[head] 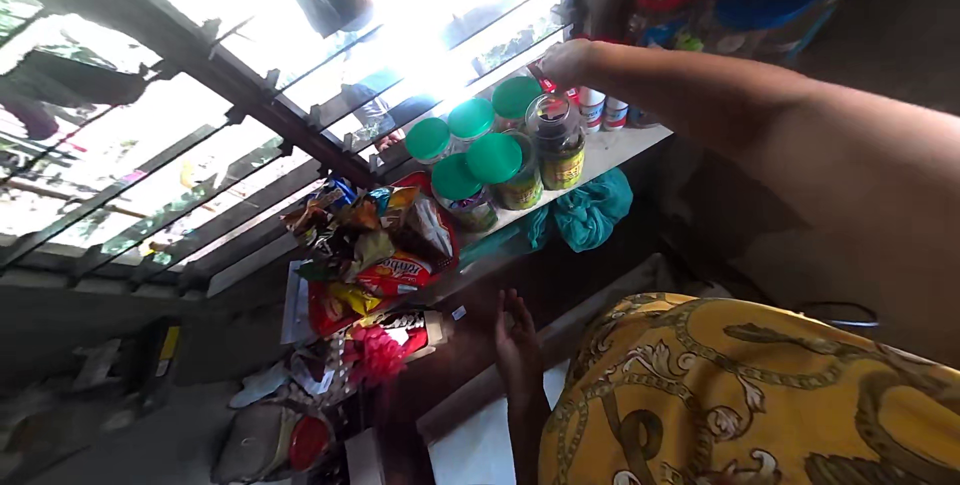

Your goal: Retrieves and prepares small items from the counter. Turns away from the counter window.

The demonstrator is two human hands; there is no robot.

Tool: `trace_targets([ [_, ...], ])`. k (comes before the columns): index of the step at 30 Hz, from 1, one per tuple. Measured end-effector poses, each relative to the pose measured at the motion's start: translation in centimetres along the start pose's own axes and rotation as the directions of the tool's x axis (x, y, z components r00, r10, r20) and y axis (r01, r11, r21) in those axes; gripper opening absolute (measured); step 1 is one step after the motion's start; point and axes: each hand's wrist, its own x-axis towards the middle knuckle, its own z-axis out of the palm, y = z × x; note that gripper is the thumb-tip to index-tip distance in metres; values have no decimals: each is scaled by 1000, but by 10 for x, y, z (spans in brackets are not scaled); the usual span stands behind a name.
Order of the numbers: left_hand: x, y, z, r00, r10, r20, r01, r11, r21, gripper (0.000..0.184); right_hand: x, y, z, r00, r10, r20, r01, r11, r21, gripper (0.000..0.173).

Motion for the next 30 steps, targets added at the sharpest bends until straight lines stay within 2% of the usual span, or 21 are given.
trace_targets([
  [3, -4, 6, -4, 1000, -19, -15, 18, 999, -40, 33, -11, -17, 0, 995, 91, -29, -89, 995, 54, 31],
  [6, -8, 9, -11, 999, -26, -30, 25, 999, -47, 31, -15, -20, 0, 995, 89, -40, -89, 996, 16, 30],
  [10, -7, 9, -24, 996, -49, -77, 43, 995, -86, 30, -4, 2, 12, 993, -11, -114, 5, 998, -56, 61],
  [12, -8, 8, -28, 992, -60, -108, 49, 993, -108, 27, 3, 10, 22, 985, -38, -168, 25, 997, -78, 67],
  [16, -7, 0, -32, 992, -55, -115, 47, 996, -72, 26, -7, -2, 19, 991, 17, -136, -25, 998, -57, 42],
  [18, -7, -5, -27, 991, -43, -124, 38, 998, -44, 26, -3, -3, 17, 993, 44, -112, -44, 999, 6, 41],
  [20, -8, -9, -22, 991, -27, -129, 24, 999, -31, 26, 5, 3, 19, 994, 25, -103, -22, 999, 32, 45],
  [26, -14, -23, -13, 992, -32, -121, 31, 999, -11, 30, -3, 32, -11, 994, -92, -56, 96, 991, 91, 78],
  [30, -18, -35, -1, 989, -40, -144, 39, 999, -10, 27, 9, 43, 3, 988, -142, -61, 146, 986, 75, 83],
])
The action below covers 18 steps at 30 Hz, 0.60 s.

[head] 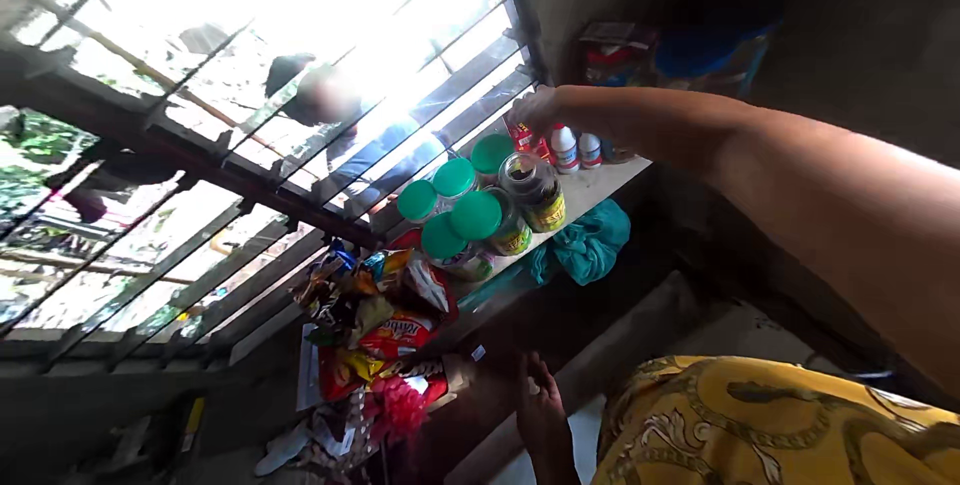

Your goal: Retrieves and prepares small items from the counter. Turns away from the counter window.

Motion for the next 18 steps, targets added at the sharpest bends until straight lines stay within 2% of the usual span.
trace_targets([
  [3, -9, -7, 6, 1000, -4, 8, 3, 1000, 26, 27, 0, 1, 20, 998, -47, -46, 46, 999, -10, 87],
  [7, -18, -16, 2, 1000, -24, -13, 25, 999, 27, 29, 0, 5, 19, 995, -84, -56, 84, 996, -8, 92],
  [11, -20, -21, -5, 999, -21, -37, 20, 1000, -8, 28, 0, 3, -1, 998, -38, 51, 38, 999, 2, 107],
  [14, -20, -26, -6, 999, -2, -46, 0, 999, -42, 29, 10, 6, 7, 992, -118, 51, 116, 993, 30, 91],
  [16, -23, -28, -6, 998, 11, -54, -15, 998, -62, 30, 14, 5, 19, 978, -207, 8, 207, 978, 23, 66],
  [17, -24, -29, -6, 998, 24, -53, -28, 997, -68, 30, 13, 3, 22, 977, -213, -11, 213, 977, 15, 63],
  [18, -25, -30, -5, 998, 36, -56, -40, 997, -71, 29, 7, -1, 18, 982, -188, 7, 188, 982, 9, 68],
])
